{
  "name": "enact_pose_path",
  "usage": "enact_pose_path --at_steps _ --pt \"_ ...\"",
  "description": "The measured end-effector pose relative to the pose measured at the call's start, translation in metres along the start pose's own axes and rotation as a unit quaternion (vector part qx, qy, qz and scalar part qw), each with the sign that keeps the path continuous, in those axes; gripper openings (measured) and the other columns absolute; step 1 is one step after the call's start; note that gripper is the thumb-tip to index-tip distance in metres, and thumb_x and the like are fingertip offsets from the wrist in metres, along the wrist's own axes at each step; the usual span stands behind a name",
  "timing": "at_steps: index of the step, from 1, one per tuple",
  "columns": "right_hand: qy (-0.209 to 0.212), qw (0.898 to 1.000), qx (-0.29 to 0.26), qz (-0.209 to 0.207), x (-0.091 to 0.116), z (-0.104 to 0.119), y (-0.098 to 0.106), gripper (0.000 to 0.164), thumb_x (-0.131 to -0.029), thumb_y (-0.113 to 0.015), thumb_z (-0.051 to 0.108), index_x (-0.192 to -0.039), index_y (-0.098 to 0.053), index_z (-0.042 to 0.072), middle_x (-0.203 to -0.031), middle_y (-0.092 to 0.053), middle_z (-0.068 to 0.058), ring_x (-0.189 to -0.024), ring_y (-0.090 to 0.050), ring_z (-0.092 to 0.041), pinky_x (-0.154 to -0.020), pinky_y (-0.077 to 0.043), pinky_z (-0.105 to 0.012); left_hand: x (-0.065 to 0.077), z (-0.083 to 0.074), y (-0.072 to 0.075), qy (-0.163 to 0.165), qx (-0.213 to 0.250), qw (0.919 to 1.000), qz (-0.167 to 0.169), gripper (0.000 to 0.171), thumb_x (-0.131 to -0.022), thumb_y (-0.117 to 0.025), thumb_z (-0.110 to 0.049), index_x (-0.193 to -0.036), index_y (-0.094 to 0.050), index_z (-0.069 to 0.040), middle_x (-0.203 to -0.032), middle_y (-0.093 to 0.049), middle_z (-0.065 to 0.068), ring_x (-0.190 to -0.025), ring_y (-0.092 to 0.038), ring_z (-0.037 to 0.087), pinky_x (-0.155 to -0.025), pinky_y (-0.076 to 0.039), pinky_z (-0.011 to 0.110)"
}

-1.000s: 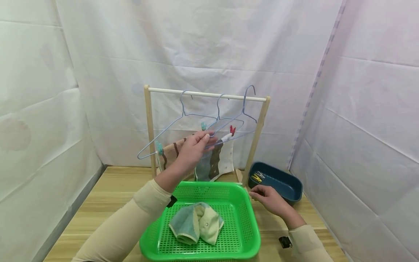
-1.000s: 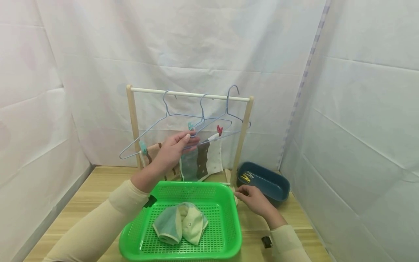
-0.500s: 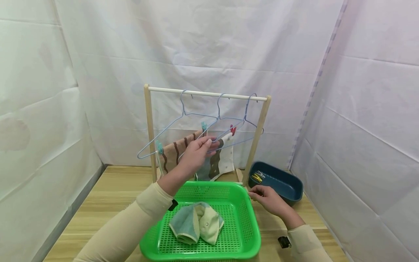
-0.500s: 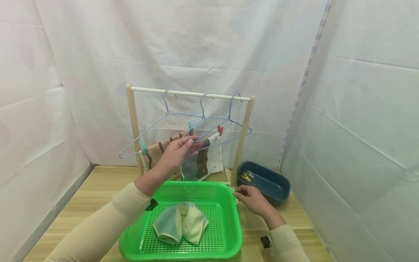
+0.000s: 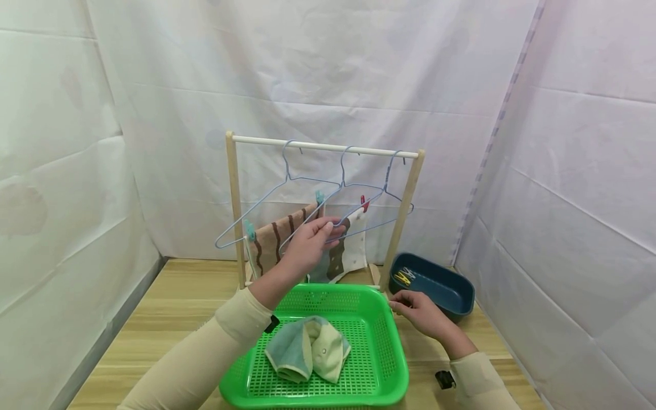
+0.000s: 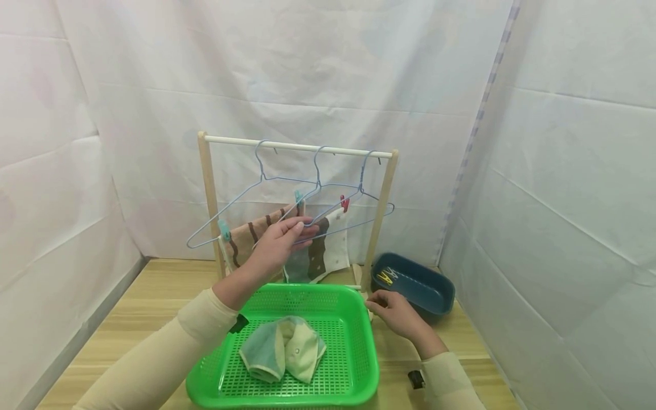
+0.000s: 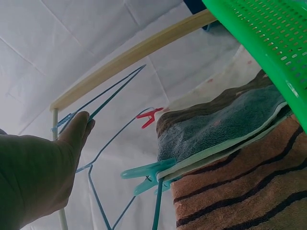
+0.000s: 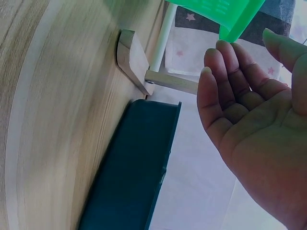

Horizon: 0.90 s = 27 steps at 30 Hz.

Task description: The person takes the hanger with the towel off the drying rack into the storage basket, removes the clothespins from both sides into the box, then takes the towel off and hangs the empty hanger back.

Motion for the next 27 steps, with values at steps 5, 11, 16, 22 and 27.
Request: enact_pose_path --at_steps 5,11,16,22,27 --pt "-0.001 1.0 0.004 -0.001 0.0009 -0.0006 0.0013 0.026 -0.113 -0.067 0.036 -0.12 -0.078 0.013 -0.111 -0.075 -0.005 -0.1 -0.068 -0.03 -0.075 -0.058 -0.033 0.0004 0.0008 -0.0019 0.0 0.004 1.0 0.002 0.042 -0.122 -0.043 -0.018 -0.155 -0.057 0.006 -0.149 -0.067 0.024 -0.143 -0.062 0.036 -0.115 -0.057 0.044" --pt "-0.002 1.0 0.001 -0.003 0.0018 -0.0024 0.0035 0.025 -0.114 -0.067 0.034 -0.121 -0.078 0.013 -0.113 -0.075 -0.011 -0.099 -0.068 -0.03 -0.075 -0.058 -0.033 0.0007 0.0023 -0.0035 0.0 0.009 0.9999 0.007 0.042 -0.122 -0.043 -0.017 -0.155 -0.056 0.006 -0.15 -0.066 0.024 -0.144 -0.061 0.036 -0.116 -0.056 0.043" --pt "-0.001 1.0 -0.003 0.0 0.0029 -0.0018 0.004 0.026 -0.114 -0.067 0.035 -0.121 -0.077 0.012 -0.113 -0.075 -0.014 -0.094 -0.067 -0.023 -0.074 -0.057 -0.033 0.0017 0.0046 -0.0049 -0.001 0.014 0.9998 0.013 0.043 -0.123 -0.042 -0.017 -0.157 -0.054 0.005 -0.152 -0.064 0.023 -0.145 -0.06 0.036 -0.117 -0.055 0.043" --pt "0.001 1.0 -0.008 0.001 0.0041 -0.0013 0.0045 0.027 -0.114 -0.066 0.034 -0.122 -0.076 0.011 -0.113 -0.074 -0.014 -0.093 -0.066 -0.02 -0.073 -0.058 -0.033 0.0017 0.0063 -0.0045 -0.008 0.007 0.9999 0.009 0.042 -0.123 -0.042 -0.017 -0.156 -0.055 0.003 -0.153 -0.064 0.024 -0.145 -0.06 0.036 -0.117 -0.056 0.044" --pt "0.001 1.0 -0.01 0.0 0.0044 -0.0029 0.0045 0.027 -0.114 -0.066 0.035 -0.122 -0.077 0.011 -0.111 -0.074 -0.012 -0.094 -0.067 -0.02 -0.074 -0.058 -0.033 0.0027 0.0065 -0.0042 -0.014 0.002 0.9999 0.002 0.039 -0.122 -0.044 -0.017 -0.155 -0.058 -0.002 -0.155 -0.061 0.026 -0.145 -0.061 0.035 -0.116 -0.057 0.045"
Point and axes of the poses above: each hand's wrist, its own x-axis away from the middle knuckle, its own y-axis out of the back of the hand, z = x × y, the point moved 10 cm from there along -x, towards the middle knuckle
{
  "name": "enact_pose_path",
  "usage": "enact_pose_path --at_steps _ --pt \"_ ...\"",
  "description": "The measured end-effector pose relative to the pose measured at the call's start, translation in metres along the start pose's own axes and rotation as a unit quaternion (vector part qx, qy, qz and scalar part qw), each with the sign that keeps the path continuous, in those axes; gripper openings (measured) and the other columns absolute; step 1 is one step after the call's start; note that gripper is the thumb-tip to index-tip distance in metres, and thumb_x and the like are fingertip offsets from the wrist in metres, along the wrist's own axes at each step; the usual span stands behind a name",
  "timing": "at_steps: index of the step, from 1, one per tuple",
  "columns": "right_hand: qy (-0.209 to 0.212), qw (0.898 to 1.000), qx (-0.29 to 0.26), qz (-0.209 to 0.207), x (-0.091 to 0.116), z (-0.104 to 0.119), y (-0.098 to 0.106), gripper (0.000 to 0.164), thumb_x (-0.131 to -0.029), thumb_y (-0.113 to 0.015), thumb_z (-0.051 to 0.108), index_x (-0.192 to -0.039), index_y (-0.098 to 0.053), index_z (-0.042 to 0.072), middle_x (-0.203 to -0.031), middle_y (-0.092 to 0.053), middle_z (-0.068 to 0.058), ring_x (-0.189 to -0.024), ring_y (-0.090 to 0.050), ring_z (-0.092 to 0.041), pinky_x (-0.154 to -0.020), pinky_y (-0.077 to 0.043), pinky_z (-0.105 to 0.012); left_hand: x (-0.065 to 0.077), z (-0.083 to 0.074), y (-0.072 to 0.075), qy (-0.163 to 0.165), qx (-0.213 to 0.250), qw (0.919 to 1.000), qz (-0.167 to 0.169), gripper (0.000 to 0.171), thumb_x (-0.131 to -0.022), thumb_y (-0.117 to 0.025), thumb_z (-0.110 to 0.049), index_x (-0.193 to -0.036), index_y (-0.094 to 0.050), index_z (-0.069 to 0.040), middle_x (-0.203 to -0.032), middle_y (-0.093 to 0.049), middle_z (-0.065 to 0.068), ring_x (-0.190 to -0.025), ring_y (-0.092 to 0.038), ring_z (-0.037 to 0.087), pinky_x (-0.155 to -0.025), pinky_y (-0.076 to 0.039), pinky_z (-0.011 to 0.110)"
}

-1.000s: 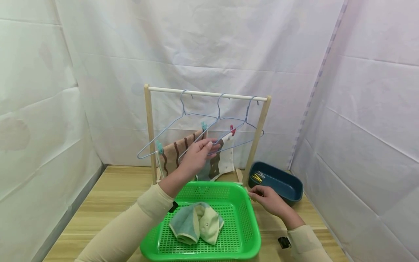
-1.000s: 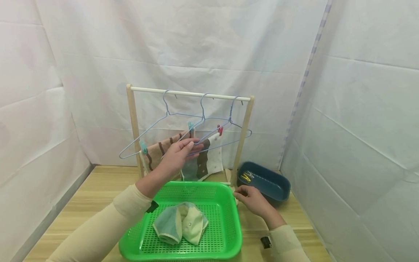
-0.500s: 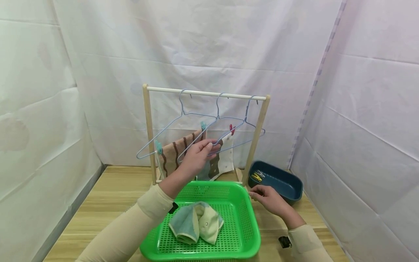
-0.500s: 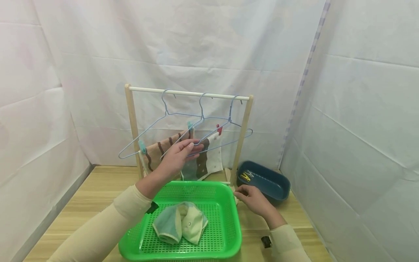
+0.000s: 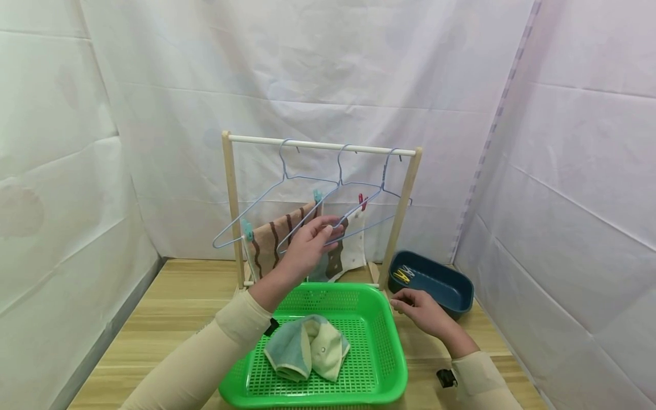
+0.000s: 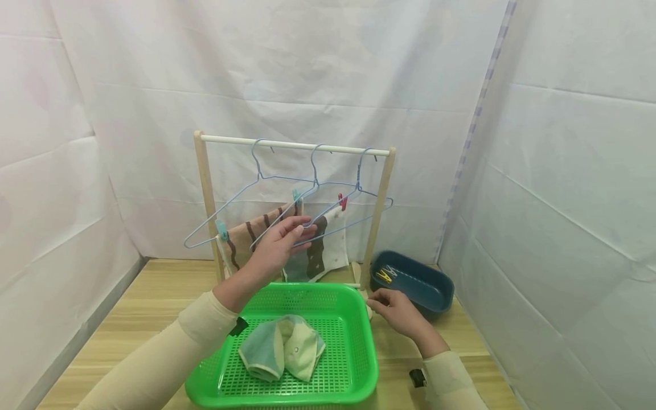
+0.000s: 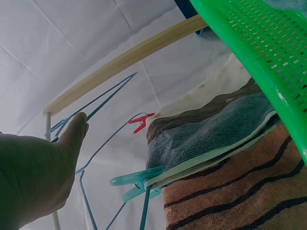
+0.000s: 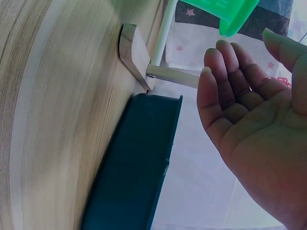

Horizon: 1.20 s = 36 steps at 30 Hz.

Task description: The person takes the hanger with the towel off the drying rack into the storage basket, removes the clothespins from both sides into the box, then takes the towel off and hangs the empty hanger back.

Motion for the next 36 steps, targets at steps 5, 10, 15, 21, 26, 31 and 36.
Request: enact_pose_path --at_steps 5,10,15,21,26,31,36 --pt "0.0 1.0 0.0 -0.001 0.001 -0.001 0.0 0.028 -0.114 -0.067 0.036 -0.122 -0.077 0.012 -0.111 -0.074 -0.013 -0.093 -0.067 -0.019 -0.073 -0.058 -0.033 0.0 0.001 -0.001 0.003 0.004 1.0 -0.003 0.038 -0.12 -0.048 -0.013 -0.154 -0.058 0.0 -0.154 -0.061 0.027 -0.145 -0.06 0.038 -0.116 -0.057 0.045" --pt "0.001 1.0 0.003 -0.001 0.001 -0.001 0.0 0.028 -0.114 -0.066 0.036 -0.122 -0.077 0.012 -0.109 -0.074 -0.009 -0.092 -0.067 -0.019 -0.073 -0.058 -0.033 0.001 0.003 -0.001 0.01 -0.01 0.9999 0.0 0.04 -0.118 -0.054 -0.013 -0.156 -0.057 -0.001 -0.156 -0.06 0.023 -0.145 -0.059 0.039 -0.117 -0.056 0.046" --pt "0.002 1.0 0.005 -0.002 0.001 -0.001 0.0 0.027 -0.114 -0.066 0.036 -0.121 -0.077 0.012 -0.105 -0.073 -0.001 -0.091 -0.066 -0.019 -0.072 -0.057 -0.032 0.006 0.007 0.002 0.011 -0.075 0.9971 0.006 0.043 -0.117 -0.057 -0.016 -0.158 -0.057 -0.005 -0.158 -0.062 0.015 -0.148 -0.057 0.032 -0.122 -0.05 0.054" --pt "0.0 1.0 0.005 -0.002 0.001 -0.001 0.0 0.026 -0.114 -0.066 0.035 -0.121 -0.077 0.012 -0.104 -0.073 0.0 -0.091 -0.066 -0.019 -0.072 -0.057 -0.033 0.016 -0.004 0.01 -0.018 -0.165 0.9862 0.002 0.038 -0.116 -0.062 -0.029 -0.152 -0.066 -0.018 -0.151 -0.068 0.002 -0.141 -0.063 0.024 -0.118 -0.054 0.053" --pt "0.001 1.0 0.008 -0.003 0.001 0.001 0.001 0.027 -0.114 -0.066 0.036 -0.121 -0.077 0.012 -0.103 -0.072 0.0 -0.09 -0.066 -0.019 -0.071 -0.057 -0.033 0.027 -0.026 0.023 -0.08 -0.225 0.9711 -0.017 0.033 -0.115 -0.063 -0.041 -0.138 -0.074 -0.019 -0.136 -0.075 -0.002 -0.121 -0.072 0.018 -0.104 -0.063 0.047" --pt "0.002 1.0 0.009 -0.003 0.002 0.003 0.001 0.027 -0.114 -0.066 0.035 -0.121 -0.077 0.012 -0.103 -0.072 0.0 -0.089 -0.065 -0.019 -0.07 -0.056 -0.032 0.037 -0.046 0.045 -0.14 -0.234 0.961 -0.048 0.029 -0.114 -0.064 -0.033 -0.13 -0.076 -0.011 -0.123 -0.077 0.002 -0.105 -0.073 0.019 -0.091 -0.064 0.041" --pt "0.003 1.0 0.011 -0.006 0.003 0.005 0.002 0.025 -0.114 -0.066 0.033 -0.122 -0.077 0.011 -0.105 -0.073 0.0 -0.092 -0.067 -0.018 -0.073 -0.058 -0.032 0.041 -0.049 0.072 -0.156 -0.215 0.961 -0.076 0.026 -0.113 -0.065 -0.023 -0.128 -0.075 -0.003 -0.125 -0.076 0.013 -0.11 -0.073 0.025 -0.093 -0.063 0.039"
Point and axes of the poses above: each hand's wrist, its own x-axis away from the middle knuckle, its own y-axis out of the back of the hand, z = x × y, the point moved 10 cm from there along -x, towards the middle knuckle
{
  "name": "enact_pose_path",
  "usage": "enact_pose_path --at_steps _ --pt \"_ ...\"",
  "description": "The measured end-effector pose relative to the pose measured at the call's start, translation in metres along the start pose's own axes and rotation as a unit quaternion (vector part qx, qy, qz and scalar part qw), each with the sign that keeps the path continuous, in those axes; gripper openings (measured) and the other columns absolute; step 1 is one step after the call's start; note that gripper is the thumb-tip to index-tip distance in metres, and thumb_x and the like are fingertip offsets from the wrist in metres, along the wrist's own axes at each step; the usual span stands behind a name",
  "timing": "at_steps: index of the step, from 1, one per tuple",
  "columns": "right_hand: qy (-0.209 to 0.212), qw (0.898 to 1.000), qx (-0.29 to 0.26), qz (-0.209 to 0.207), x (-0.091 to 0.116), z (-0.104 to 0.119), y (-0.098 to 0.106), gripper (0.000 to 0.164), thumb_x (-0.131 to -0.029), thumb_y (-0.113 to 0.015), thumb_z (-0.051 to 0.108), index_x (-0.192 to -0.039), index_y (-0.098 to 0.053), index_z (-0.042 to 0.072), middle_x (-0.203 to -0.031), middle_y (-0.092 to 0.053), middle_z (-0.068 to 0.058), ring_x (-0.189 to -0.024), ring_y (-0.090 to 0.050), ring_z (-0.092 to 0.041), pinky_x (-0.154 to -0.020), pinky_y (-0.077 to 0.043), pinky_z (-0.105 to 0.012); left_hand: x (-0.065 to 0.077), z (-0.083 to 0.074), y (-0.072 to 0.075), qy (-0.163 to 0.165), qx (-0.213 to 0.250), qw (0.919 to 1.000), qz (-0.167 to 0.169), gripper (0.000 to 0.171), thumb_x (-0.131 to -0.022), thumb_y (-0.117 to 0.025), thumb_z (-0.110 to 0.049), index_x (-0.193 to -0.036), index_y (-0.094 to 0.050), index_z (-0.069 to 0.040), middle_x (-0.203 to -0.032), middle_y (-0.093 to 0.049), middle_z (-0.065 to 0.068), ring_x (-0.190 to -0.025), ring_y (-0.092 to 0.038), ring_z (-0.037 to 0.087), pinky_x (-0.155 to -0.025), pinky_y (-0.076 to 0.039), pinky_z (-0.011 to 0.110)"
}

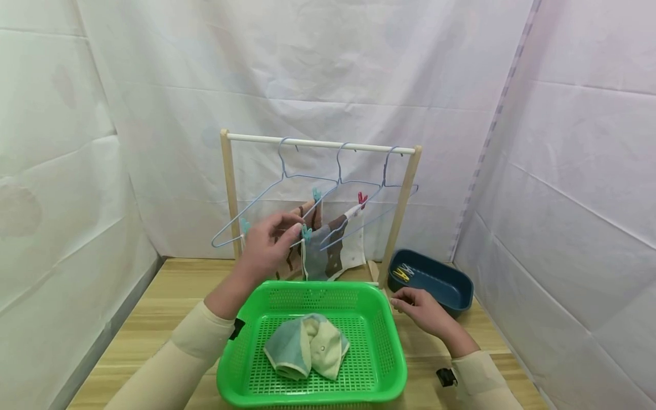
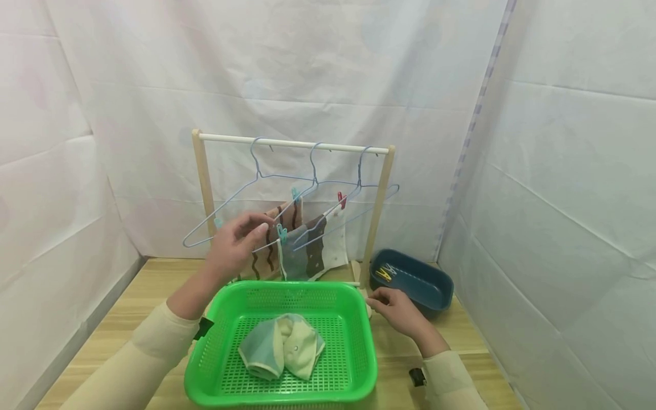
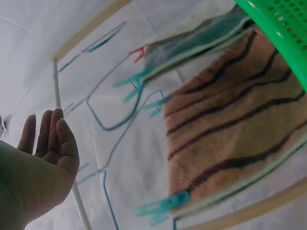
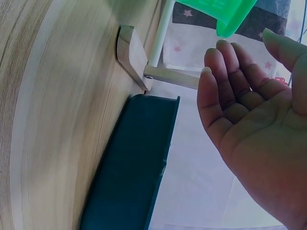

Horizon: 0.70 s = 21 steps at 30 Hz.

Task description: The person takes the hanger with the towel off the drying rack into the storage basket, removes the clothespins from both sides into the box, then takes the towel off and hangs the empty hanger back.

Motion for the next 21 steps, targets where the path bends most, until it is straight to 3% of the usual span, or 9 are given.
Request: enact_pose_path --at_steps 8,15,21 --pt "0.008 1.0 -0.001 -0.009 0.004 0.008 0.002 0.025 -0.114 -0.067 0.032 -0.123 -0.077 0.012 -0.107 -0.074 0.0 -0.093 -0.068 -0.017 -0.074 -0.059 -0.032 0.006 0.04 0.018 0.06 -0.004 0.998 -0.019 0.029 -0.115 -0.064 -0.028 -0.135 -0.069 -0.009 -0.137 -0.07 0.014 -0.125 -0.066 0.031 -0.111 -0.056 0.059" --pt "0.005 1.0 -0.002 -0.012 0.006 0.011 0.001 0.025 -0.114 -0.067 0.035 -0.121 -0.077 0.013 -0.107 -0.074 0.0 -0.091 -0.067 -0.018 -0.072 -0.059 -0.031 0.008 0.076 0.004 0.126 0.022 0.9914 0.025 0.046 -0.116 -0.062 -0.028 -0.153 -0.056 0.0 -0.153 -0.06 0.021 -0.143 -0.057 0.037 -0.125 -0.044 0.059" --pt "0.001 1.0 -0.004 -0.012 0.008 0.01 0.0 0.027 -0.113 -0.067 0.036 -0.123 -0.077 0.012 -0.114 -0.076 -0.01 -0.093 -0.068 -0.017 -0.073 -0.059 -0.031 0.01 0.09 -0.011 0.141 0.06 0.9868 0.053 0.054 -0.118 -0.058 -0.03 -0.163 -0.048 -0.002 -0.164 -0.051 0.021 -0.155 -0.047 0.039 -0.127 -0.041 0.06"
Point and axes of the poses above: each hand's wrist, its own x-axis away from the middle knuckle, its own y-axis out of the back of the hand, z = x × y, the point moved 10 cm from there along -x, towards the middle knuckle
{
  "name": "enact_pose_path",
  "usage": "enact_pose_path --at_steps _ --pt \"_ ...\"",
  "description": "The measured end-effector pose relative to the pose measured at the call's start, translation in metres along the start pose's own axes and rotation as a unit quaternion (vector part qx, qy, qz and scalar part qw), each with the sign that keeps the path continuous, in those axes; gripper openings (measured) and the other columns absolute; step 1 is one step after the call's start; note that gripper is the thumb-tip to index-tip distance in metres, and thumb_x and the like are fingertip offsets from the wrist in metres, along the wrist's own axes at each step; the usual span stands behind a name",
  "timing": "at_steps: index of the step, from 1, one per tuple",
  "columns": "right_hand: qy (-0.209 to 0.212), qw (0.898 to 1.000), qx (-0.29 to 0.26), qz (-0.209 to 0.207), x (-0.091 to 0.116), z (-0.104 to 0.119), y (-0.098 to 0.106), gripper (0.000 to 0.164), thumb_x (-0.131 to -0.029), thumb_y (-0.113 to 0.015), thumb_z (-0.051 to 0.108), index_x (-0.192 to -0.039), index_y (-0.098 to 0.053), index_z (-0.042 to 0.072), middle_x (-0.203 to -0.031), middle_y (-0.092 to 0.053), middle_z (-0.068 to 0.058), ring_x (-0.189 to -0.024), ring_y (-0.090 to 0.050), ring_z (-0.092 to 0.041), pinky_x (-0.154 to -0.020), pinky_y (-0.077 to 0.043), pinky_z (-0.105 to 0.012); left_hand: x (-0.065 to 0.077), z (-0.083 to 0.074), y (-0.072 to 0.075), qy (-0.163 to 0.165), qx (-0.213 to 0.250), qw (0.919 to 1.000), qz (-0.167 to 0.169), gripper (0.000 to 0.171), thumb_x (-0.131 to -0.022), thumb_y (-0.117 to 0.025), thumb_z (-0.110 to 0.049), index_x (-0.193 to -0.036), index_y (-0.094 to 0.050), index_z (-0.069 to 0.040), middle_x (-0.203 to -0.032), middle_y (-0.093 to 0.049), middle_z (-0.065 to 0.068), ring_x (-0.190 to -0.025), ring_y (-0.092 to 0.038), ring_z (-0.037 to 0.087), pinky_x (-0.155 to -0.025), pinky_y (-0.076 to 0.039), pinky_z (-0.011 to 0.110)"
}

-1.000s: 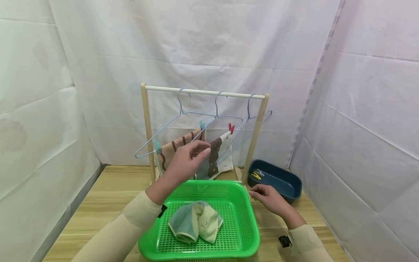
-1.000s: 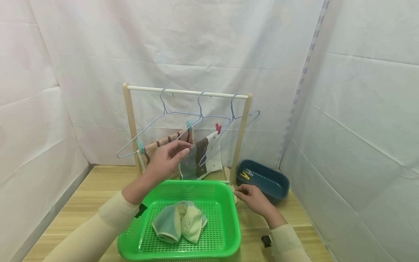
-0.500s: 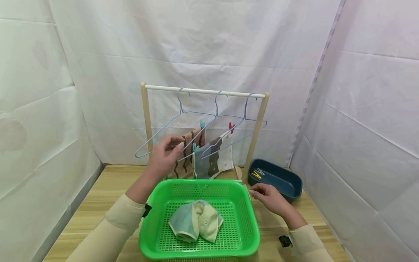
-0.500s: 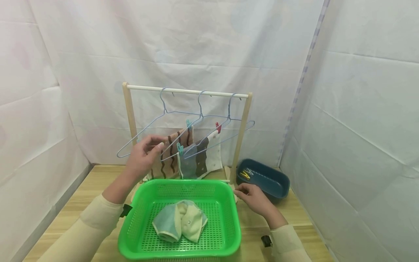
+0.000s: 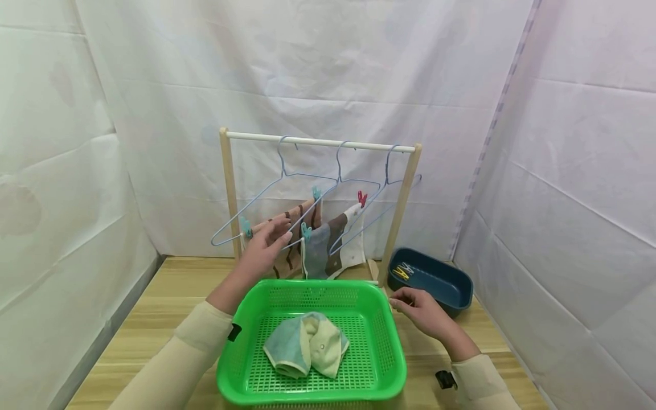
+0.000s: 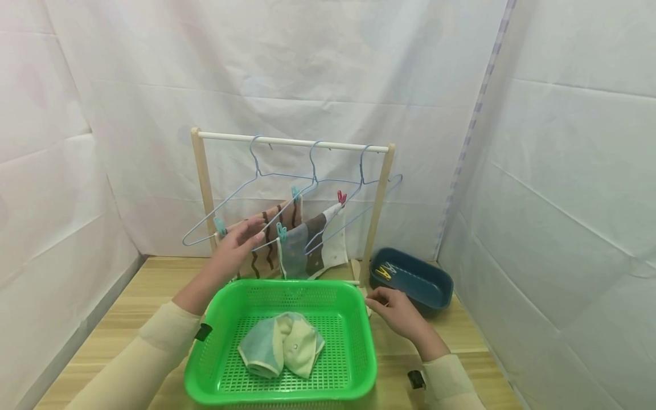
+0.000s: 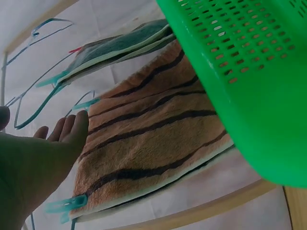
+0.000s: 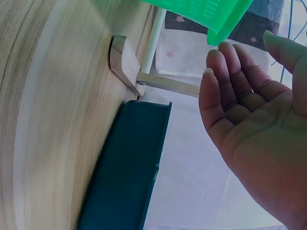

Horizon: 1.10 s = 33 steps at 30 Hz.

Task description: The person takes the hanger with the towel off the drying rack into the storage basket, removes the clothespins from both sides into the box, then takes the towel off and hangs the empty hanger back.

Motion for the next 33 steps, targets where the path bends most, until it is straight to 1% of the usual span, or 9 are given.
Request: enact_pose_path --at_steps 2,6,9,12,16,19,21,28,33 --pt "0.0 1.0 -0.001 -0.001 0.0 -0.001 0.0 0.028 -0.113 -0.067 0.036 -0.123 -0.077 0.012 -0.115 -0.076 -0.011 -0.093 -0.068 -0.017 -0.074 -0.059 -0.031 0.0 0.002 -0.004 0.0 0.009 0.9999 0.009 0.054 -0.12 -0.054 -0.032 -0.165 -0.047 -0.004 -0.169 -0.047 0.02 -0.157 -0.043 0.039 -0.127 -0.042 0.061" --pt "0.0 1.0 0.0 0.0 0.0 -0.004 -0.002 0.027 -0.114 -0.067 0.037 -0.123 -0.077 0.013 -0.114 -0.076 -0.009 -0.096 -0.069 -0.019 -0.076 -0.06 -0.03 0.0 0.001 -0.013 -0.004 0.065 0.9975 0.029 0.051 -0.122 -0.045 -0.028 -0.167 -0.044 -0.004 -0.172 -0.041 0.02 -0.16 -0.039 0.042 -0.126 -0.043 0.058" --pt "-0.001 1.0 0.001 0.0 -0.001 -0.006 -0.002 0.027 -0.114 -0.066 0.037 -0.123 -0.077 0.014 -0.114 -0.077 -0.009 -0.097 -0.07 -0.021 -0.078 -0.061 -0.031 -0.002 0.0 -0.016 -0.009 0.096 0.9948 0.031 0.049 -0.123 -0.042 -0.022 -0.166 -0.043 0.001 -0.169 -0.045 0.025 -0.157 -0.042 0.045 -0.124 -0.044 0.057" --pt "0.0 1.0 0.002 -0.002 -0.001 -0.006 -0.002 0.027 -0.114 -0.066 0.037 -0.123 -0.077 0.014 -0.115 -0.077 -0.011 -0.097 -0.07 -0.021 -0.077 -0.061 -0.03 -0.005 0.001 -0.017 -0.011 0.105 0.9942 0.023 0.047 -0.123 -0.041 -0.018 -0.164 -0.044 0.004 -0.166 -0.047 0.027 -0.156 -0.044 0.045 -0.124 -0.043 0.058" --pt "-0.002 1.0 -0.001 -0.001 -0.001 -0.007 -0.002 0.028 -0.114 -0.066 0.037 -0.123 -0.077 0.013 -0.116 -0.076 -0.013 -0.099 -0.071 -0.028 -0.077 -0.061 -0.03 -0.006 -0.001 -0.016 -0.01 0.088 0.996 0.014 0.044 -0.122 -0.045 -0.016 -0.16 -0.051 0.005 -0.162 -0.053 0.026 -0.153 -0.05 0.043 -0.123 -0.046 0.056" --pt "-0.003 1.0 -0.005 0.0 -0.001 -0.007 -0.002 0.028 -0.114 -0.066 0.036 -0.124 -0.077 0.013 -0.116 -0.076 -0.013 -0.101 -0.071 -0.034 -0.077 -0.061 -0.03 -0.006 -0.004 -0.014 -0.008 0.05 0.9987 0.004 0.042 -0.121 -0.048 -0.018 -0.156 -0.059 0.003 -0.158 -0.06 0.022 -0.149 -0.056 0.039 -0.122 -0.049 0.055" --pt "-0.002 1.0 -0.004 -0.001 -0.001 -0.006 -0.002 0.027 -0.114 -0.066 0.036 -0.124 -0.077 0.013 -0.115 -0.077 -0.012 -0.1 -0.071 -0.034 -0.077 -0.06 -0.03 -0.007 -0.005 -0.013 -0.007 0.032 0.9995 -0.001 0.041 -0.121 -0.049 -0.018 -0.155 -0.061 0.001 -0.156 -0.062 0.019 -0.147 -0.058 0.037 -0.121 -0.05 0.055" --pt "0.003 1.0 -0.002 -0.001 -0.002 -0.004 -0.002 0.025 -0.114 -0.067 0.034 -0.124 -0.077 0.013 -0.112 -0.076 -0.004 -0.096 -0.069 -0.018 -0.078 -0.061 -0.03 -0.008 -0.007 -0.016 -0.009 0.063 0.9979 0.013 0.042 -0.122 -0.044 -0.016 -0.157 -0.056 0.005 -0.157 -0.061 0.021 -0.148 -0.057 0.037 -0.122 -0.049 0.054" --pt "0.003 1.0 -0.002 0.001 -0.003 -0.006 -0.003 0.025 -0.114 -0.066 0.034 -0.124 -0.077 0.014 -0.111 -0.076 0.0 -0.097 -0.07 -0.021 -0.078 -0.061 -0.031 -0.007 -0.008 -0.018 -0.008 0.087 0.9959 0.024 0.043 -0.122 -0.041 -0.014 -0.159 -0.051 0.008 -0.16 -0.056 0.025 -0.15 -0.054 0.04 -0.12 -0.051 0.05"
Point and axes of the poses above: each hand's wrist, its own x-axis away from the middle knuckle, its own y-axis out of the back of the hand, z = x × y, the point moved 10 cm from there along -x, towards the middle knuckle
